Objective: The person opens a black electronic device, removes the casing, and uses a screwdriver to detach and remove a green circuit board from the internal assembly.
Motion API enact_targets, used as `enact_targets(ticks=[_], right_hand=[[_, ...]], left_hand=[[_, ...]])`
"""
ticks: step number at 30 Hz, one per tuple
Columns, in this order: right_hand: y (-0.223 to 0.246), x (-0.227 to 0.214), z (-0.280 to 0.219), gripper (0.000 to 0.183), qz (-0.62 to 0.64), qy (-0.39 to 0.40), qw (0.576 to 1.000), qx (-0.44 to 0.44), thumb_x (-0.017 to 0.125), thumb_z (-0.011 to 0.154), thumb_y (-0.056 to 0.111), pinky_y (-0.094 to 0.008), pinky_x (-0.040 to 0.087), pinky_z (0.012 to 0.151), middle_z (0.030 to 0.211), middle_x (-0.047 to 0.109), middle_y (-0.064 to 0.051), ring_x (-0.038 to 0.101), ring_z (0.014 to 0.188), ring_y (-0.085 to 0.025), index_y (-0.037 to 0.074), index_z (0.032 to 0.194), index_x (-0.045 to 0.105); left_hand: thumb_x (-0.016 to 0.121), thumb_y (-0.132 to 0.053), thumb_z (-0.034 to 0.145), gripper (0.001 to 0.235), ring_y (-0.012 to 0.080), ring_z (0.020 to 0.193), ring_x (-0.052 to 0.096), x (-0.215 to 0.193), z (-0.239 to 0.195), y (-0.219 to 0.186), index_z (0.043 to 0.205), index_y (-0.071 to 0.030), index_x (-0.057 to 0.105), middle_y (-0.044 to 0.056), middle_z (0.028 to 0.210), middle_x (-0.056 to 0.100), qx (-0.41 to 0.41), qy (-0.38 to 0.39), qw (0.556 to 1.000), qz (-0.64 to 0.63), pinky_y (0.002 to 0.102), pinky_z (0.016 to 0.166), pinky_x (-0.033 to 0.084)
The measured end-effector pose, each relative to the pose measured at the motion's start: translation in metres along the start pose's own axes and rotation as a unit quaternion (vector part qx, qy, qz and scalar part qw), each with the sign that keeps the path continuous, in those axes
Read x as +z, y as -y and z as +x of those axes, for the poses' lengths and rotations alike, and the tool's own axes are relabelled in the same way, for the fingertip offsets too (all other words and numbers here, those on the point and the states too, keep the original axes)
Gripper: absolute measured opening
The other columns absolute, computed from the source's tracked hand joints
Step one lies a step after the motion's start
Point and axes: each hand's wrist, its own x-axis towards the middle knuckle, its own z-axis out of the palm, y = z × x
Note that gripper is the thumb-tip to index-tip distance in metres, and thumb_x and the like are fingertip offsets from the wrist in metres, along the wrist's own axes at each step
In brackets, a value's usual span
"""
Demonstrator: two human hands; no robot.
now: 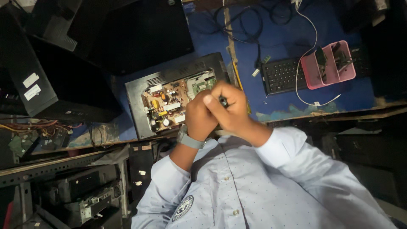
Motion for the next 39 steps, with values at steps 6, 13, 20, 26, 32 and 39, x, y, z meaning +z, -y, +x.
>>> enact_targets(ticks=[6,13,20,26,32,39], right_hand=[[-0.009,-0.044,0.041,0.053,0.142,0.237,0.959,-0.057,0.052,0.111,0.039,-0.035,0.043,0.082,0.068,0.051,0.002,0.047,0.068,-0.016,0.011,0.066,0.045],[0.053,-0.046,0.048,0.033,-0.283,0.178,0.926,-0.177,0.059,0.102,0.031,-0.041,0.048,0.078,0.086,0.063,-0.012,0.063,0.084,-0.036,0.004,0.082,0.063],[0.091,-0.051,0.039,0.041,-0.509,0.207,0.831,-0.084,0.076,0.091,0.045,-0.041,0.053,0.070,0.087,0.067,-0.011,0.066,0.081,-0.031,0.005,0.091,0.070],[0.109,-0.059,0.039,0.046,-0.427,0.249,0.845,-0.203,0.067,0.067,0.012,-0.039,0.057,0.086,0.113,0.072,-0.011,0.069,0.104,-0.032,0.003,0.112,0.070],[0.113,-0.054,0.040,0.035,-0.506,0.272,0.815,-0.077,0.072,0.090,0.038,-0.041,0.055,0.081,0.106,0.074,-0.008,0.069,0.096,-0.030,0.008,0.109,0.072],[0.114,-0.057,0.037,0.046,-0.471,0.251,0.835,-0.132,0.069,0.073,0.018,-0.040,0.055,0.078,0.108,0.072,-0.012,0.069,0.095,-0.033,0.003,0.117,0.069]], left_hand=[[0.076,-0.015,0.086,0.029,0.0360,0.085,0.072,-0.019,0.002,-0.008,0.109,0.000,0.064,0.019,0.097,0.069,0.002,0.084,0.990,-0.116,0.042,0.071,0.056],[0.082,-0.024,0.084,0.025,0.0325,0.071,0.070,-0.010,0.000,0.001,0.091,-0.004,0.068,0.014,0.081,0.068,-0.035,0.052,0.997,-0.043,0.040,0.062,0.053],[0.089,-0.030,0.077,0.040,0.0388,0.075,0.067,0.002,0.010,0.001,0.081,-0.001,0.062,0.017,0.079,0.066,-0.049,0.049,0.995,0.077,0.045,0.064,0.052],[0.071,-0.017,0.097,0.023,0.0361,0.103,0.072,-0.019,0.009,-0.007,0.115,-0.003,0.067,0.017,0.113,0.071,0.043,0.116,0.977,-0.173,0.041,0.085,0.059],[0.075,-0.017,0.084,0.024,0.0365,0.090,0.071,-0.017,0.011,-0.010,0.105,-0.004,0.071,0.016,0.097,0.072,0.020,0.082,0.996,-0.041,0.040,0.075,0.057],[0.072,-0.016,0.093,0.025,0.0382,0.096,0.069,-0.025,0.016,-0.012,0.112,-0.001,0.065,0.018,0.108,0.069,0.074,0.118,0.983,-0.119,0.041,0.079,0.057]])
